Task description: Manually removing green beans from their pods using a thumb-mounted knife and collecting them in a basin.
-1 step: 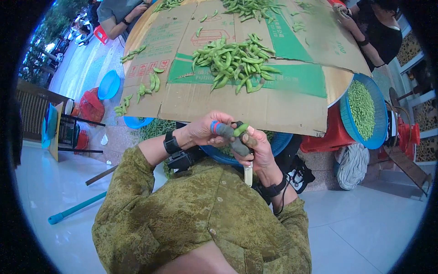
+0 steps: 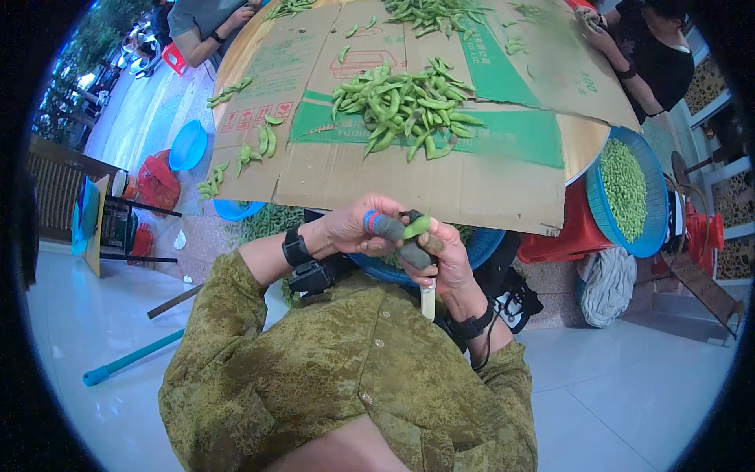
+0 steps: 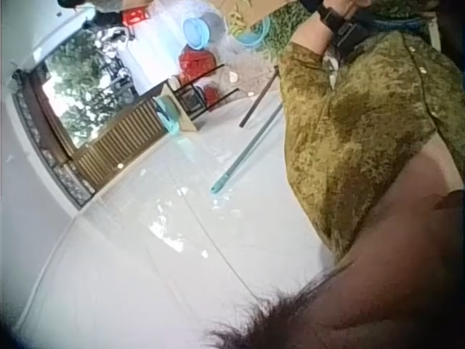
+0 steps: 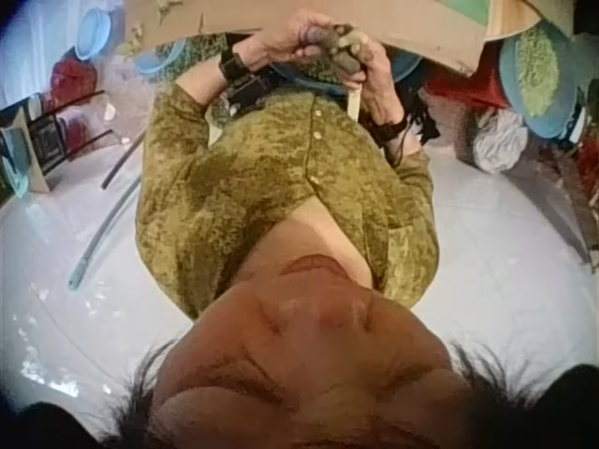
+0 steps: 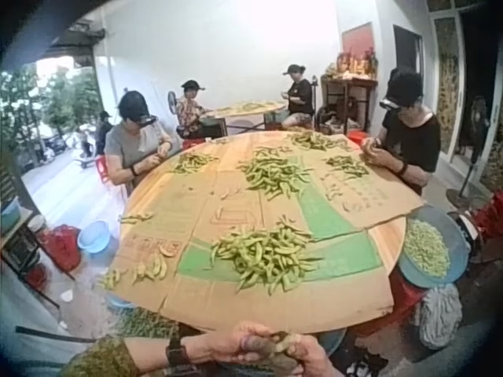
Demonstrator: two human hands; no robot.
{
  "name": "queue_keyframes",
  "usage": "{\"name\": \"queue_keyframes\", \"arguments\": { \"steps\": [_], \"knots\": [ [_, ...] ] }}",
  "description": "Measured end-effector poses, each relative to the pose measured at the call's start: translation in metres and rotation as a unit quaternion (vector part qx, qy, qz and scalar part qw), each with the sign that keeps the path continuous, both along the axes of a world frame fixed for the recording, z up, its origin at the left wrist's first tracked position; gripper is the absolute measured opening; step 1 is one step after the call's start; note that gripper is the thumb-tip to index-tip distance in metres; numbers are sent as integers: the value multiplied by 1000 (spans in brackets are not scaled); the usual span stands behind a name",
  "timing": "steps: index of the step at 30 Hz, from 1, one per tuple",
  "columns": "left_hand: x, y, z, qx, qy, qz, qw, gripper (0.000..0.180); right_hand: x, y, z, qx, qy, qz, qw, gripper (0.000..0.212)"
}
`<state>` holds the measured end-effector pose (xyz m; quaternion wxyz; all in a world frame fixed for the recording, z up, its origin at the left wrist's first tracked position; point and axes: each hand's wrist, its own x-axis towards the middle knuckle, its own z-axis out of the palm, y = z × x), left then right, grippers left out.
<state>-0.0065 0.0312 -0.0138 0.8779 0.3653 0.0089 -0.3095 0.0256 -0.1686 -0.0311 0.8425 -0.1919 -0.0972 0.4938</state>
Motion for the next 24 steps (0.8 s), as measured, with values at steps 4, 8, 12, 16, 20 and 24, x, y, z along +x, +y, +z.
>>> {"name": "queue_keyframes", "arguments": {
  "steps": [4, 8, 12, 16, 20, 24],
  "knots": [
    [-1, 2, 12, 106, -38, -8, 994, 21, 3, -1, 6, -13, 7, -21, 1000, 38],
    [-5, -4, 28, 308, -169, 72, 934, 23, 2, 1, 13, -109, -42, -49, 992, 36],
    [-9, -1, 19, 528, -520, 181, 646, 25, 1, 4, 7, -128, -4, -62, 990, 37],
    [-14, -3, 22, 633, -549, 135, 529, 28, -1, 6, 15, -134, -13, -63, 989, 37],
    [-11, -9, 12, 513, -482, 206, 680, 18, -6, 11, 21, -189, -73, -118, 972, 37],
    [-17, -12, 26, 373, -171, 116, 905, 13, -7, 9, 12, -187, -100, -141, 967, 36]
  ]
}}
